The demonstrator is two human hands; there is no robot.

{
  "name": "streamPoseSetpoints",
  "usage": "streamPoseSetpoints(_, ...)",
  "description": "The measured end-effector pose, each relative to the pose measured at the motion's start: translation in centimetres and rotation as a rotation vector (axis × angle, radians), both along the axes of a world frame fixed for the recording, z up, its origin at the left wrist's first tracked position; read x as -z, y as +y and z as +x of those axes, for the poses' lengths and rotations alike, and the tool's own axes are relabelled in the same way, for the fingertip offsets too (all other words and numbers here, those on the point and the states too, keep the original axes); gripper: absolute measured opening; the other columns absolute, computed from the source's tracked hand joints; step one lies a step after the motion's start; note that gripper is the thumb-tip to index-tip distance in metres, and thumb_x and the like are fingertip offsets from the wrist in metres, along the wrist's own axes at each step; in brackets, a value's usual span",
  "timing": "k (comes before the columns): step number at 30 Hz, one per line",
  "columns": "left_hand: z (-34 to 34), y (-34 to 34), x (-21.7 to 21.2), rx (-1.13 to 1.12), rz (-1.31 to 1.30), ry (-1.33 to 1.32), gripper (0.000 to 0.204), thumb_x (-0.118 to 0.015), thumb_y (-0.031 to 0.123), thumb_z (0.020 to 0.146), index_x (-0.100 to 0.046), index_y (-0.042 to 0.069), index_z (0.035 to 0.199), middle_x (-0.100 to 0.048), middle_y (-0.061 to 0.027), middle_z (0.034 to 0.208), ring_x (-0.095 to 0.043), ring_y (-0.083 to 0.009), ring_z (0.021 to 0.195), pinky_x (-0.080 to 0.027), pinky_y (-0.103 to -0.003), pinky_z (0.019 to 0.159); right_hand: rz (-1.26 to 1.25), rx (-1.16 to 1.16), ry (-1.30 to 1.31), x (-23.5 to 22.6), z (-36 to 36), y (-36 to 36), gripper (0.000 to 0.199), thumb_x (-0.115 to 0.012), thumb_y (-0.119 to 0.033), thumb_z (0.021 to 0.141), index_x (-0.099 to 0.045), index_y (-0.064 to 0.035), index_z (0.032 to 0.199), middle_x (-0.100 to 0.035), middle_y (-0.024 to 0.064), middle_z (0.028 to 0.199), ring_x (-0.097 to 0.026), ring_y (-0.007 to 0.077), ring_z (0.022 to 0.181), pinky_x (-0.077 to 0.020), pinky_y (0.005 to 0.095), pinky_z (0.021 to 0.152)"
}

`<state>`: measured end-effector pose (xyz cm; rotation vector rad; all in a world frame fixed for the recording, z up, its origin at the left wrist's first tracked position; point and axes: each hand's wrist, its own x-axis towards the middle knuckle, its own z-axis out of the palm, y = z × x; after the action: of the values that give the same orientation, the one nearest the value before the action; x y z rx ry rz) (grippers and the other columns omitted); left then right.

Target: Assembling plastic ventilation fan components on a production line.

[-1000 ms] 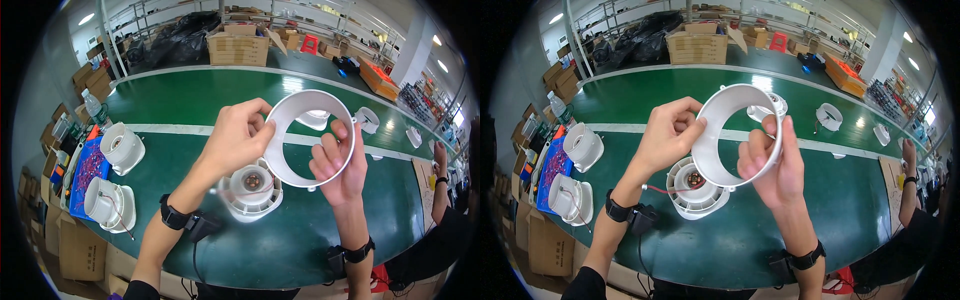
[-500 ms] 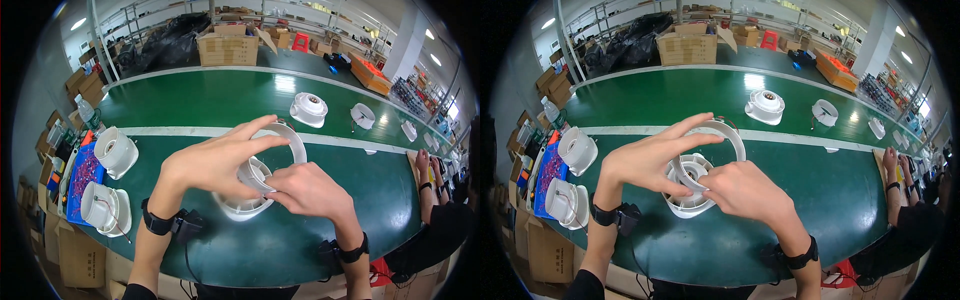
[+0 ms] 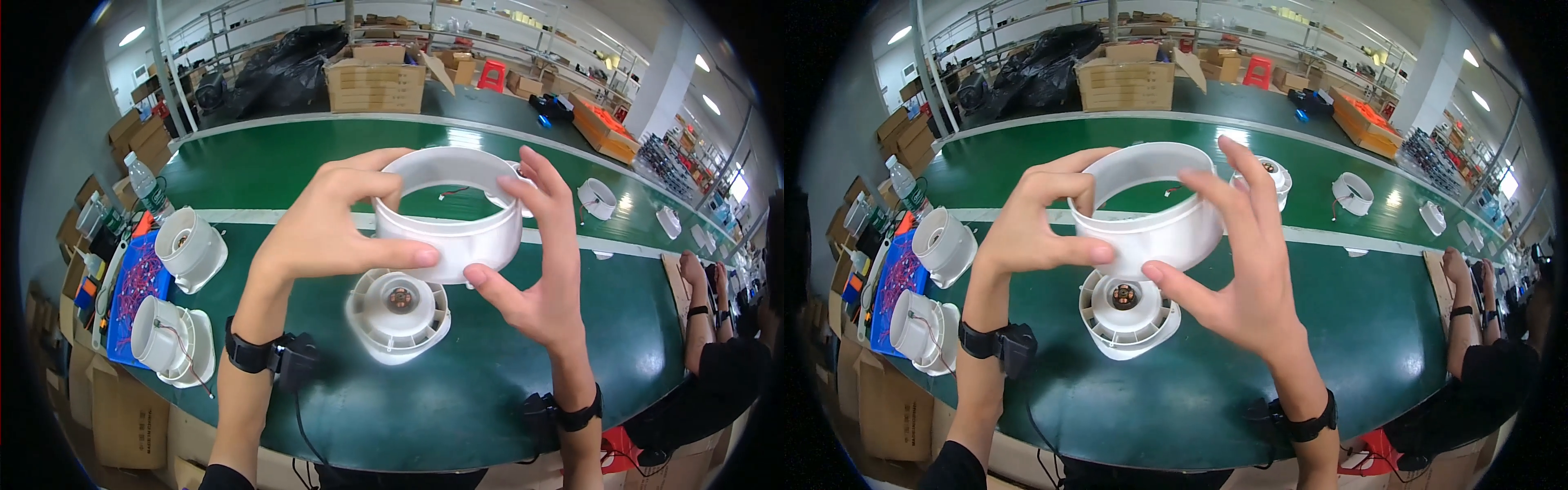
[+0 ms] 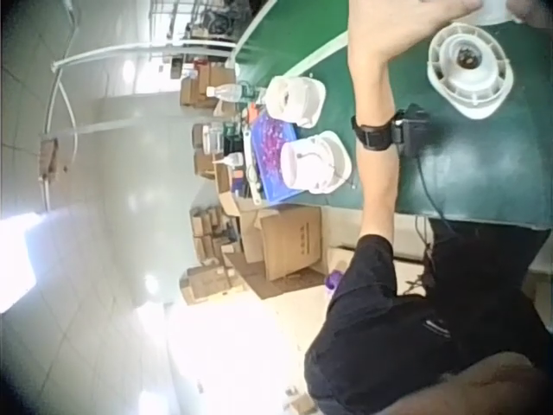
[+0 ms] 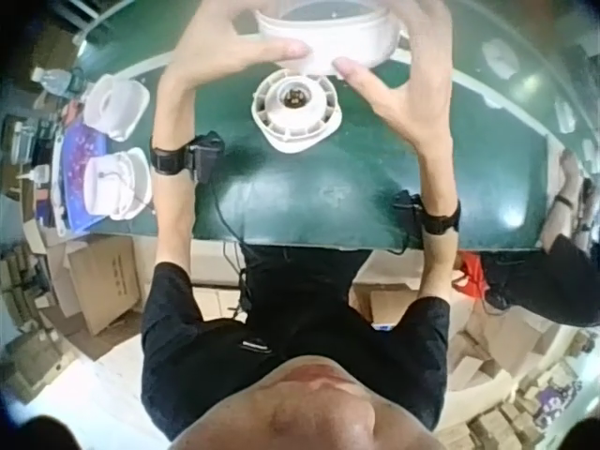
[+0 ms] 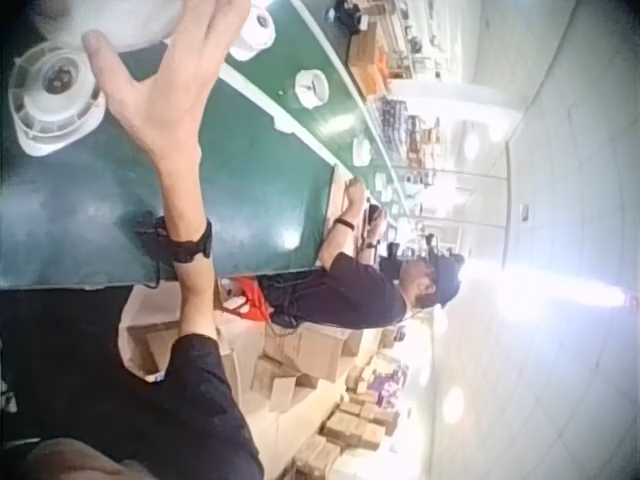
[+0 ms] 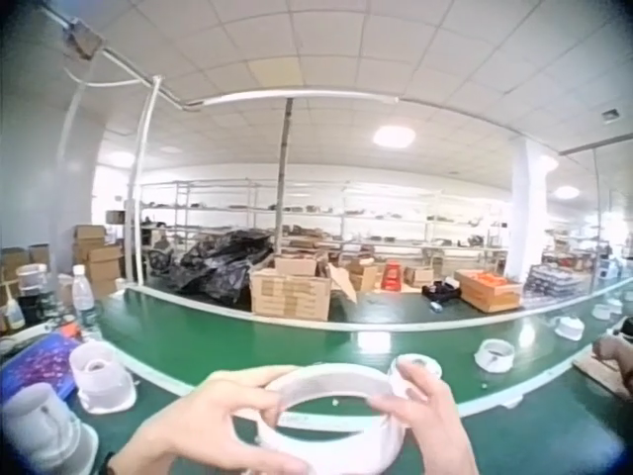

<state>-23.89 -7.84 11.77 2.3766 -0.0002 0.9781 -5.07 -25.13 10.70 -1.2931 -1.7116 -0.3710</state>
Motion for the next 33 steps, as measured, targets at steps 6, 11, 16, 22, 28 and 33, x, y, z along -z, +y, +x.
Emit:
streamPoseSetpoints(6, 0.4, 0.6, 0.1, 0.052, -0.139, 0.044, 0.050, -0.088, 0.032, 0.066, -0.049, 0.000, 0.063, -0.064, -0.0224, 0.122, -0.065, -0.0281, 0.096, -0.050, -0.035, 0.075, -0.167, -0.164, 0.411, 0.8, -0.9, 0.3, 0.083, -0.075, -0.026, 0.083, -0.030, 0.0007, 0.148, -0.042, 0.0250, 0.142, -0.049, 0.0358, 0.128, -0.0402, 0.0423, 0.105)
streamPoseSetpoints(11, 0.4, 4.7, 3.6, -0.590, 0.213, 0.202, 0.057, -0.078, 0.052, 0.072, -0.072, -0.004, 0.085, -0.068, -0.0210, 0.111, -0.066, -0.0347, 0.093, -0.052, -0.040, 0.076, -0.435, -0.024, 0.276, 3.7, 1.8, 2.0, 0.067, -0.065, -0.024, 0.090, -0.034, -0.0014, 0.146, -0.050, 0.0264, 0.136, -0.054, 0.0380, 0.120, -0.0453, 0.0434, 0.100)
streamPoseSetpoints(16, 0.5, 10.9, 11.2, -0.990, 0.162, 0.304, 0.064, -0.076, 0.054, 0.072, -0.071, -0.004, 0.099, -0.065, -0.0205, 0.114, -0.064, -0.0363, 0.102, -0.051, -0.041, 0.086, -0.910, -0.056, 0.066, 9.4, 7.5, 2.7, 0.045, -0.063, -0.030, 0.090, -0.059, -0.0016, 0.125, -0.060, 0.0218, 0.124, -0.057, 0.0373, 0.115, -0.0449, 0.0429, 0.100)
streamPoseSetpoints(22, -1.1, 14.1, 16.6, -0.904, -0.007, 0.049, 0.076, -0.081, 0.026, 0.075, -0.044, 0.001, 0.136, -0.039, -0.0239, 0.144, -0.047, -0.0422, 0.127, -0.043, -0.044, 0.102, -0.857, -0.071, 0.023, 11.1, 7.4, 4.1, 0.040, -0.063, -0.028, 0.089, -0.061, -0.0033, 0.121, -0.062, 0.0176, 0.118, -0.057, 0.0348, 0.114, -0.0448, 0.0418, 0.101)
streamPoseSetpoints(28, -0.2, 14.2, 16.5, -0.925, -0.218, 0.059, 0.043, -0.070, 0.015, 0.079, -0.056, 0.002, 0.117, -0.067, -0.0174, 0.085, -0.066, -0.0338, 0.089, -0.052, -0.041, 0.082, -0.702, -0.140, 0.040, 12.7, 10.0, 3.6, 0.027, -0.063, -0.020, 0.089, -0.065, -0.0036, 0.111, -0.064, 0.0164, 0.111, -0.057, 0.0349, 0.111, -0.0451, 0.0420, 0.099)
streamPoseSetpoints(33, 0.3, 13.6, 17.2, -0.655, -0.187, 0.025, 0.057, -0.066, 0.020, 0.085, -0.050, 0.002, 0.135, -0.054, -0.0235, 0.135, -0.050, -0.0383, 0.128, -0.038, -0.043, 0.109, -0.816, -0.042, 0.077, 11.9, 9.0, 2.9, 0.027, -0.063, -0.018, 0.089, -0.066, -0.0062, 0.113, -0.058, 0.0135, 0.118, -0.053, 0.0320, 0.117, -0.0436, 0.0390, 0.101)
